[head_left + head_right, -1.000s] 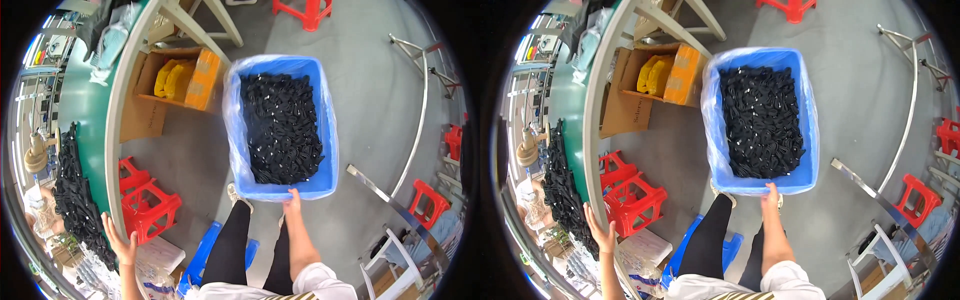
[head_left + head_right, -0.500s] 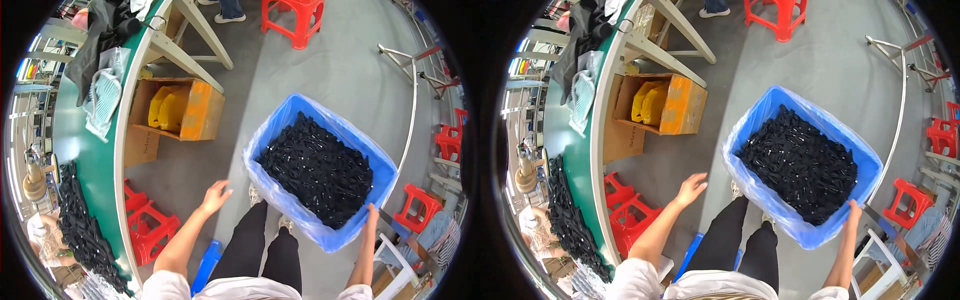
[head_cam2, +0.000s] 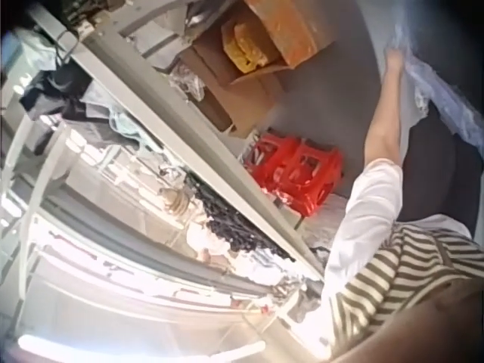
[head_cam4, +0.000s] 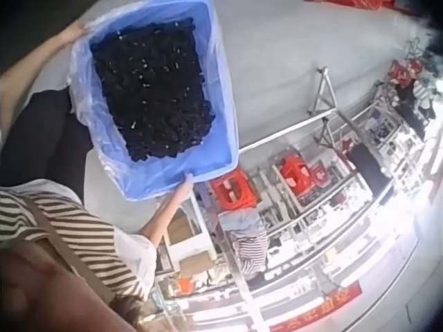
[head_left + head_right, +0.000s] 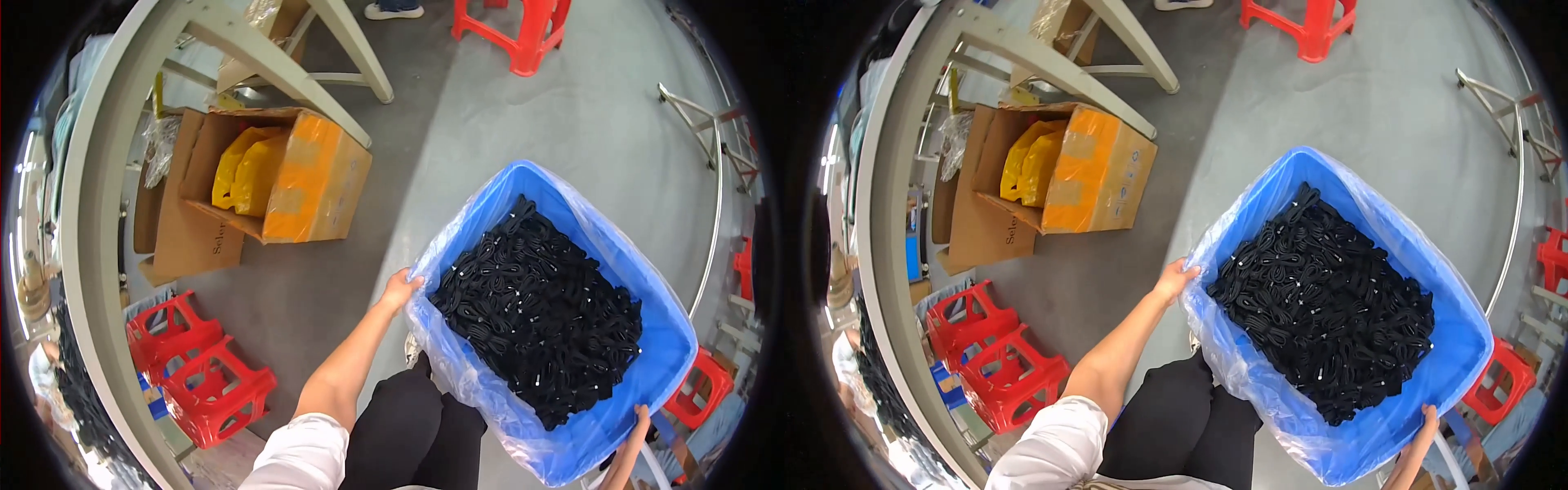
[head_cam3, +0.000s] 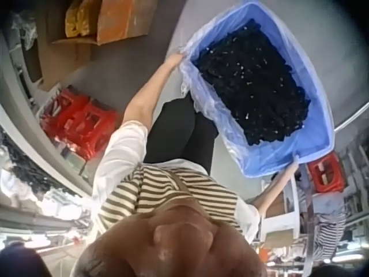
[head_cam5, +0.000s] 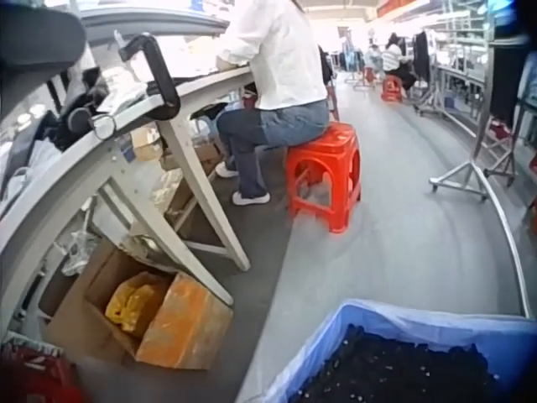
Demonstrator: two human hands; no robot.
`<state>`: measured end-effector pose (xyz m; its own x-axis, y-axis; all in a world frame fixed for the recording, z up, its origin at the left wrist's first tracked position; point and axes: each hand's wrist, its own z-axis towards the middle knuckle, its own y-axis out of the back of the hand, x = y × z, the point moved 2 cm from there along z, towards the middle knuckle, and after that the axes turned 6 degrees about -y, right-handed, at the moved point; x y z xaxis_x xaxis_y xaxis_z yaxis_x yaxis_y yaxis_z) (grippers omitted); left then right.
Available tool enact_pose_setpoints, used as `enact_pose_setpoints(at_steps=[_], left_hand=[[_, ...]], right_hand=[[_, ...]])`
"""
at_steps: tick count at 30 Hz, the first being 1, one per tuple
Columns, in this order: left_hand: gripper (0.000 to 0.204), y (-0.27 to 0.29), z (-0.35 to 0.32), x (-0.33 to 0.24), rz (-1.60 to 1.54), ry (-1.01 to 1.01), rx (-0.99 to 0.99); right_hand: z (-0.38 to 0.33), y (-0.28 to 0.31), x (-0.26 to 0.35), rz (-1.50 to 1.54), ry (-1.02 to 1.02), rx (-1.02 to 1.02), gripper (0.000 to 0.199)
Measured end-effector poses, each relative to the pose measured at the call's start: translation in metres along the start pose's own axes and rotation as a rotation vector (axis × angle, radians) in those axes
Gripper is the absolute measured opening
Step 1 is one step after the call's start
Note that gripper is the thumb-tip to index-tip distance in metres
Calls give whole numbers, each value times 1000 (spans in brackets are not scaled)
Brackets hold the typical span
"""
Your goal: The recorder is sorting black electrical cables from a storage bin and placing them into individual small white plastic bags at a factory workstation.
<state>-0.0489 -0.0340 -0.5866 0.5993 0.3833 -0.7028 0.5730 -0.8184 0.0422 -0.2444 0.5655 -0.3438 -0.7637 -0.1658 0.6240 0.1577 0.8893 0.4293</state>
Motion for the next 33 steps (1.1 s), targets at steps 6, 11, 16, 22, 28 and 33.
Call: enact_pose_setpoints(at_steps=[6, 11, 16, 22, 28, 33], left_hand=[[33, 16, -25, -8, 210, -110, -154], [34, 45, -120, -49, 336, -111, -357], [34, 73, -242, -119, 303, -65, -401], [33, 100, -391, -199, 285, -156, -434], [31, 101, -551, -278, 35, -255, -436], [26, 124, -639, -313, -148, -384, -499]], right_hand=[[35, 19, 27, -280, 137, 208, 37], [-27, -9, 89, -453, 145, 205, 55], [-108, 16, 160, -488, 75, 251, 55], [-239, 33, 278, -537, 240, 327, 48], [-323, 104, 405, -506, 462, 414, 47], [-490, 114, 473, -456, 679, 475, 47]])
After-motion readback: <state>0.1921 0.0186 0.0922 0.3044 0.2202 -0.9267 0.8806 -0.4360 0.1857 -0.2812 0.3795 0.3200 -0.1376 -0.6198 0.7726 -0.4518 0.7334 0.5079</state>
